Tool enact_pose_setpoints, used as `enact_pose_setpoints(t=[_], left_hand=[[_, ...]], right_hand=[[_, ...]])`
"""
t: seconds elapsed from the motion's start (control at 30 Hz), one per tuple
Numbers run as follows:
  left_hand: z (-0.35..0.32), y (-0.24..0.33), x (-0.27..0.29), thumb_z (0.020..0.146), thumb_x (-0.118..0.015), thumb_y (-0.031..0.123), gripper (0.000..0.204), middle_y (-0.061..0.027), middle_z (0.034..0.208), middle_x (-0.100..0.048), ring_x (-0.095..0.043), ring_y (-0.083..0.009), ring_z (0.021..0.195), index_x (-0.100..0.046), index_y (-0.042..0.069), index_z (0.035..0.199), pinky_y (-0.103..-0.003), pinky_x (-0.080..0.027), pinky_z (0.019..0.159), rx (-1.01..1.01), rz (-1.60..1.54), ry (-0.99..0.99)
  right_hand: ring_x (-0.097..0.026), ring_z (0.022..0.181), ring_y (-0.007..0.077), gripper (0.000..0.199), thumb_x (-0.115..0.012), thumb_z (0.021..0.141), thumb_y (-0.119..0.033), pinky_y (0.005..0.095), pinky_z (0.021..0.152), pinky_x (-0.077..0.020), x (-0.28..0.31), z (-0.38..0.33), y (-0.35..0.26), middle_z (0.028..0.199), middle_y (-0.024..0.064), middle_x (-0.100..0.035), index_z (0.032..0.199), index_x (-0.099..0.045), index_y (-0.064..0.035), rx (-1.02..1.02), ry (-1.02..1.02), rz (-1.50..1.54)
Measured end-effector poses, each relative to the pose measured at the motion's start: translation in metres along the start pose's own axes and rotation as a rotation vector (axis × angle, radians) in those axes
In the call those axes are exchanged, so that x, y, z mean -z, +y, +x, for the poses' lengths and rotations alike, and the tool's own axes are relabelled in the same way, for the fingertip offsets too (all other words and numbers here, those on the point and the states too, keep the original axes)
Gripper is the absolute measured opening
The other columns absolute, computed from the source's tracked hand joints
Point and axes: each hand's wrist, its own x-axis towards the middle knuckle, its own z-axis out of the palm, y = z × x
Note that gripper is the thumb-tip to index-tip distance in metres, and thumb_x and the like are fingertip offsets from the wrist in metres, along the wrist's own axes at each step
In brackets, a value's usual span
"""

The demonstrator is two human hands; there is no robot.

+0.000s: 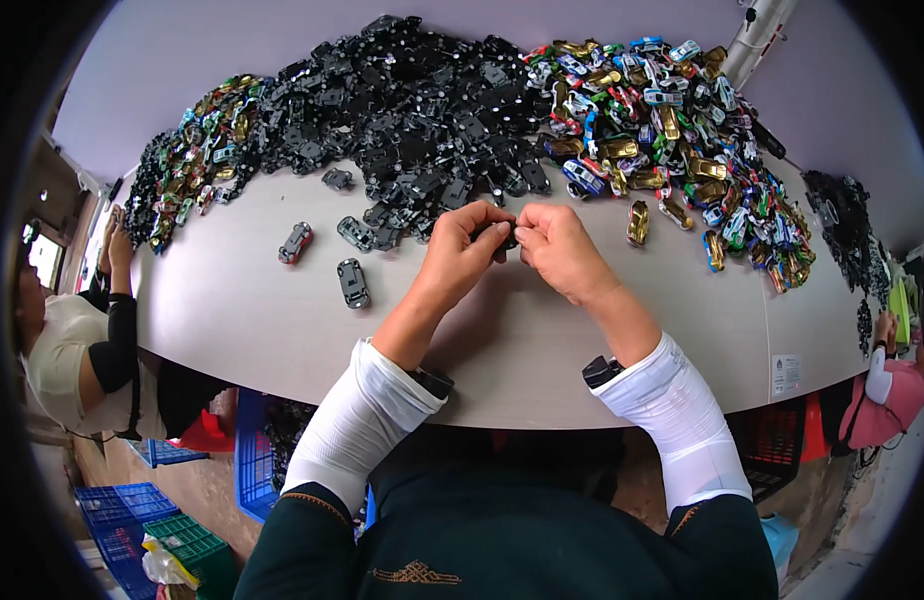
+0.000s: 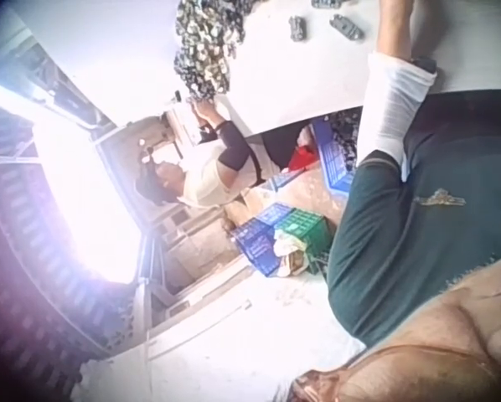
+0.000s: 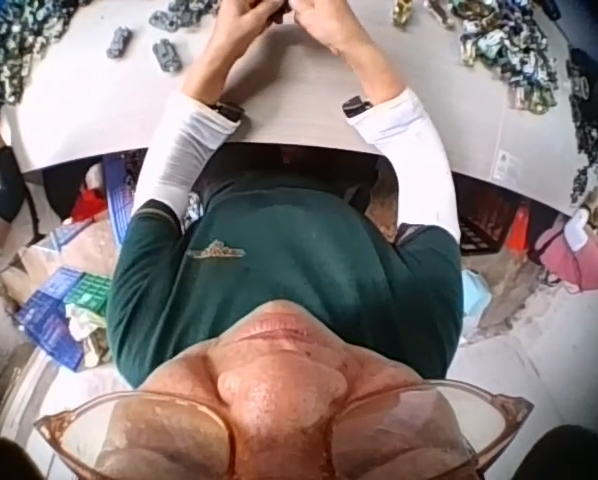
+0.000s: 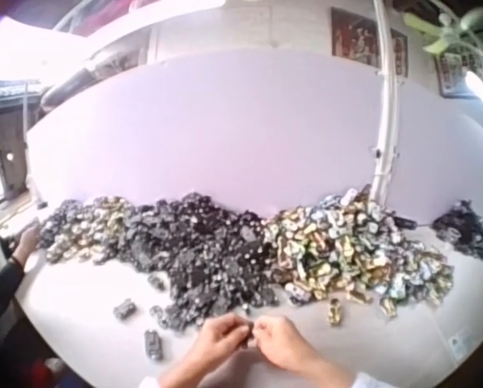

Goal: Assembling small plastic toy cars by snapping chassis and body components together.

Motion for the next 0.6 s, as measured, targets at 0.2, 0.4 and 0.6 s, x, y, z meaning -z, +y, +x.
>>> enact_pose_setpoints(t=[0.2,0.4,0.6], left_hand=[[0.004,0.012,0.012,0.089,-0.059,0.009,0.027,-0.0010,0.072,-0.057,-0.049,-0.0045,0.058,-0.058,0.000,0.114,-0.018,-0.037,0.047,0.254,-0.216,-0.149],[0.009,-0.001,0.019,0.084,-0.067,0.009,0.040,-0.0035,0.083,-0.061,-0.056,-0.0078,0.065,-0.052,0.001,0.121,-0.022,-0.044,0.052,0.127,-0.174,0.171],[0.003,0.013,0.012,0.100,-0.043,0.022,0.019,-0.0026,0.082,-0.063,-0.056,-0.0059,0.066,-0.054,0.009,0.108,-0.017,-0.042,0.050,0.164,-0.216,-0.062]], right_hand=[[-0.049,0.051,0.0081,0.011,-0.052,0.091,-0.007,0.0241,0.049,-0.0389,0.008,0.001,-0.012,0.059,0.0041,-0.055,0.087,-0.058,0.0010,-0.038,0.106,0.053],[-0.048,0.050,0.0060,0.013,-0.052,0.091,-0.007,0.0235,0.046,-0.0373,-0.004,-0.003,-0.009,0.059,0.0014,-0.055,0.082,-0.058,0.0001,0.022,-0.022,0.101],[-0.038,0.043,0.0029,0.011,-0.051,0.093,-0.011,0.0188,0.035,-0.0267,0.015,-0.003,-0.017,0.062,0.0018,-0.053,0.090,-0.056,-0.0015,-0.140,-0.069,0.545]])
